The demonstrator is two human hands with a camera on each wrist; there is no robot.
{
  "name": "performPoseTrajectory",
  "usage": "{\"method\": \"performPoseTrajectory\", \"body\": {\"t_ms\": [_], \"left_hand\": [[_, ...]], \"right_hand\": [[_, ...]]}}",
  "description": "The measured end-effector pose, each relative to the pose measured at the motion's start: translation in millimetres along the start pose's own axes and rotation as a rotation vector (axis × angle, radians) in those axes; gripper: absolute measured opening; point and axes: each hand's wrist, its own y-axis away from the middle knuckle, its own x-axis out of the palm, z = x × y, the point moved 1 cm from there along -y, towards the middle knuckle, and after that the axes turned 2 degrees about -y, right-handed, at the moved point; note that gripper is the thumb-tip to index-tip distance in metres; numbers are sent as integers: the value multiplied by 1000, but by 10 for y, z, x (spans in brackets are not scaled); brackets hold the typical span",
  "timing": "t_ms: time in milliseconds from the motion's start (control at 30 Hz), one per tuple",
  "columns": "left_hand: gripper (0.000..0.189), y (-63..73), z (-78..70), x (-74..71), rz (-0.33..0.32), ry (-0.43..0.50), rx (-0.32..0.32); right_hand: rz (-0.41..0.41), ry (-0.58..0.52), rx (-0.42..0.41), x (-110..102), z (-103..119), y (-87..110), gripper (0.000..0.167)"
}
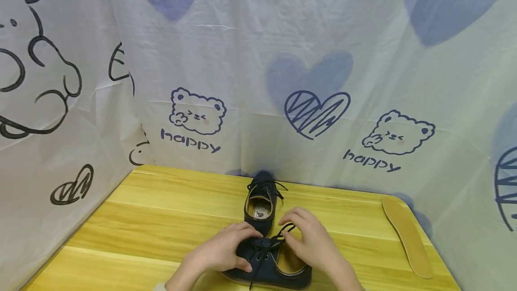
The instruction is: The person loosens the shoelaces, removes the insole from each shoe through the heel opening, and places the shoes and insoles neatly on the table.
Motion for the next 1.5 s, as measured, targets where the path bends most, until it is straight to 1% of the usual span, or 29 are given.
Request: {"method": "performPoseTrajectory", "body": {"t_ms": [100, 167, 267, 333, 500, 700, 900, 1033, 1167, 1333, 1500], "left_hand": [[64, 3, 0, -3, 2, 3, -3], [64, 4, 0, -2, 1, 4, -4], [65, 3, 0, -2, 1, 7, -5], [64, 3, -3, -3, 2, 10, -6], [64, 0, -5, -5, 7, 13, -1], [65, 1, -2, -8, 3, 12, 6], [65, 8, -11, -11, -2, 14, 18], [65, 10, -13, -9, -5, 17, 21], [65, 6, -9, -1, -6, 13, 16], [65, -1, 2, 6, -7, 4, 10], [65, 0, -3, 2, -16, 6, 25]], "right_hand": [[13, -31, -82, 17, 44, -14, 28], [28, -43, -123, 33, 75, -19, 26], [65, -45, -160, 56, 121, -21, 23], [94, -42, -170, 65, 151, -18, 21], [149, -8, -156, 74, 197, -4, 19], [165, 38, -152, 88, 203, -1, 20], [187, 32, -116, 108, 200, 8, 19], [169, 10, -103, 110, 184, 13, 20], [120, 6, -116, 103, 158, 20, 23], [66, -1, -108, 69, 126, 17, 24], [-4, 1, -114, 24, 68, 12, 29]]}}
